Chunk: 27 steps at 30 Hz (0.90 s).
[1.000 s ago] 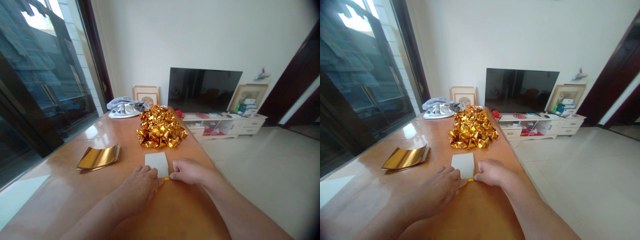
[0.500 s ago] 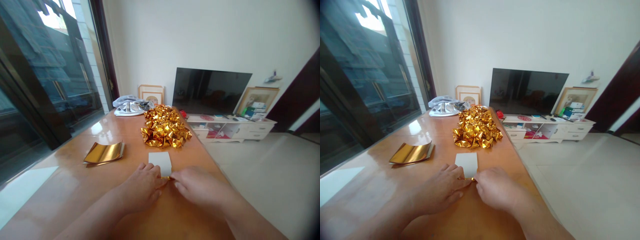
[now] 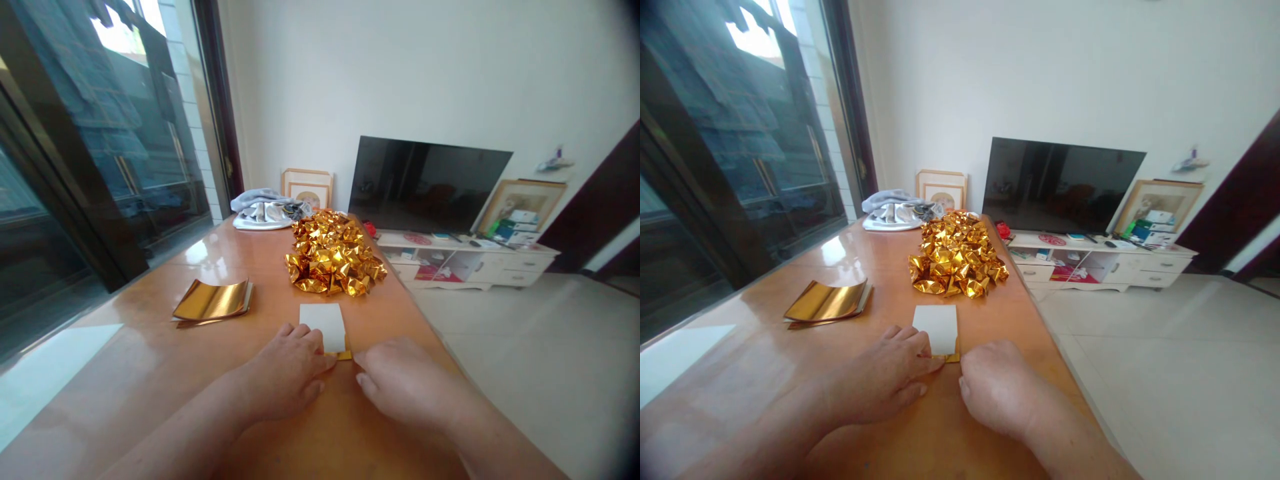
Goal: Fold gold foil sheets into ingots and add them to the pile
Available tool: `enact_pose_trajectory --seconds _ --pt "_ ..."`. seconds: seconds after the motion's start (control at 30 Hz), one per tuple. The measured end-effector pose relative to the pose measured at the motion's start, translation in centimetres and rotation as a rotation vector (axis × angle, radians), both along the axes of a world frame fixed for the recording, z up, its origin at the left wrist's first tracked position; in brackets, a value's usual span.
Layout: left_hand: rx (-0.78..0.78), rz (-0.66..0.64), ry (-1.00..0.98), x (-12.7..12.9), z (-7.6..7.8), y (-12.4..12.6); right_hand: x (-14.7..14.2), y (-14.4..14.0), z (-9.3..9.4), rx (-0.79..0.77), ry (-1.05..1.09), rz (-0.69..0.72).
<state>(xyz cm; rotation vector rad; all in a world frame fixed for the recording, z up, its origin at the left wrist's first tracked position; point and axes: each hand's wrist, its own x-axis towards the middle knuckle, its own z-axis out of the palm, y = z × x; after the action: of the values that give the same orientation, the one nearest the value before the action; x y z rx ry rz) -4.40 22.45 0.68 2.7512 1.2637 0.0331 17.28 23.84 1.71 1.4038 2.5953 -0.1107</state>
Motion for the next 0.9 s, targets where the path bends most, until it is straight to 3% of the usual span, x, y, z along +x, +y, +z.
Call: enact_pose_trajectory --seconds 0.13,0.3,0.53,0.9 --pt "0.003 0.006 -0.008 0.0 -0.1 0.1 -0.4 0.2 -0.6 0.052 0.068 0.025" --pt "-0.006 0.012 -0.012 -0.1 0.1 -0.1 -1.2 -0.6 -1.1 0.003 0.045 0.115" --pt "-0.020 0.044 -0.014 -1.2 0.4 -0.2 -1.1 -0.9 -0.4 -0.042 0.057 0.071" --pt "-0.046 0.134 -0.032 -2.9 0.9 -0.2 -0.6 -1.0 -0.8 -0.057 0.076 0.074"
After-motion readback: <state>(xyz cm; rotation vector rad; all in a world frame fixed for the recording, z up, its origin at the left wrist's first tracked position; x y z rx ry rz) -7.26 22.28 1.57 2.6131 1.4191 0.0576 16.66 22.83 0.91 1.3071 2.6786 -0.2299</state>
